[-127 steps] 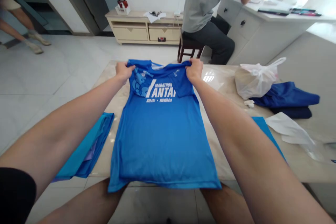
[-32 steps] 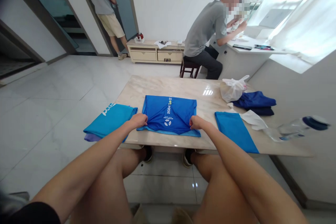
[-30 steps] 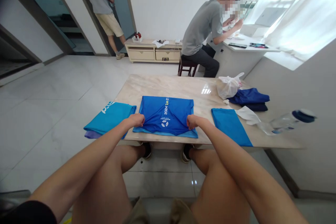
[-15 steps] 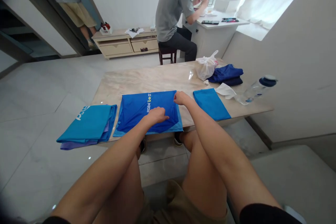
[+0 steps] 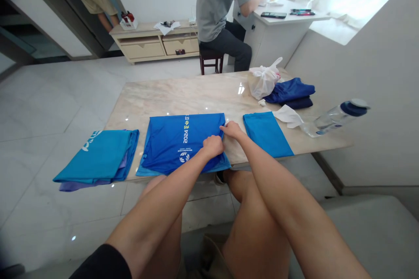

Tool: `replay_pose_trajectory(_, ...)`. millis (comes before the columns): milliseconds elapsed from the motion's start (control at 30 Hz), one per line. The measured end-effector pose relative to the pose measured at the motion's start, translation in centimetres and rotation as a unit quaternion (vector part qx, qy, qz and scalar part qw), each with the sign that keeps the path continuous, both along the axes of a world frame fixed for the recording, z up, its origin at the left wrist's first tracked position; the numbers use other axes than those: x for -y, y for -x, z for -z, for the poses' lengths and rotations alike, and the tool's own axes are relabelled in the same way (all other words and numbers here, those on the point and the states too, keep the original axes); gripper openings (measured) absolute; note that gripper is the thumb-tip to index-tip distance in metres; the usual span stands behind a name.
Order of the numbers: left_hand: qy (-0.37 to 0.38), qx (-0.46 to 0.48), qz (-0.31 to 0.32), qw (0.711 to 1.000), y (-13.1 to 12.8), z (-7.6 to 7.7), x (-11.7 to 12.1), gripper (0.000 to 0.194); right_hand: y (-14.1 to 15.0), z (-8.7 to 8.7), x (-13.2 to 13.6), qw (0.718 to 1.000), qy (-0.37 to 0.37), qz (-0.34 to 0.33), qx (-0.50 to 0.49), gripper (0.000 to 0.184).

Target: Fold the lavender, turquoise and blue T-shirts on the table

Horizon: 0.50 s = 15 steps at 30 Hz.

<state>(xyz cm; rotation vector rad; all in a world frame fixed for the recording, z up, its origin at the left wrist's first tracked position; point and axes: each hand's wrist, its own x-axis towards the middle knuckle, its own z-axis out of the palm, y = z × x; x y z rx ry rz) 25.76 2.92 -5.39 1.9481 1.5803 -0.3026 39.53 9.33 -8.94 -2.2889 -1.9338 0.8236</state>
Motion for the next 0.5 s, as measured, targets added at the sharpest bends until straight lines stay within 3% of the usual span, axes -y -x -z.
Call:
replay_pose_trajectory(167, 0.003, 0.066, -0.033, 0.997, 1.2, -1.6, 0.9, 0.055, 1.8, -0.6, 0.3, 0.988, 0.01, 0.104, -0.116, 0.04)
replay_pose_trajectory(267, -0.036, 0.105, -0.069, 0.991, 3.4, -2.2, 1.4, 0.046, 3.6, -2.3, 0.4, 0.934, -0.012, 0.223, -0.279, 0.025)
replay_pose_trajectory(333, -0.035, 0.145, -0.107, 0.983, 5.8, -2.3, 1.5, 0.035, 5.1, -3.7, 0.4, 0.898, -0.025, 0.265, -0.352, 0.017)
replay_pose_trajectory(400, 0.004, 0.221, -0.167, 0.961, 8.9, -2.4, 1.5, 0.027, 6.7, -4.8, 0.4, 0.885, -0.032, 0.265, -0.381, 0.014)
replay_pose_trajectory(500, 0.083, 0.384, -0.261, 0.882, 14.3, -2.3, 1.4, 0.018, 9.7, -6.0, 0.1, 0.88, -0.033, 0.251, -0.401, 0.016)
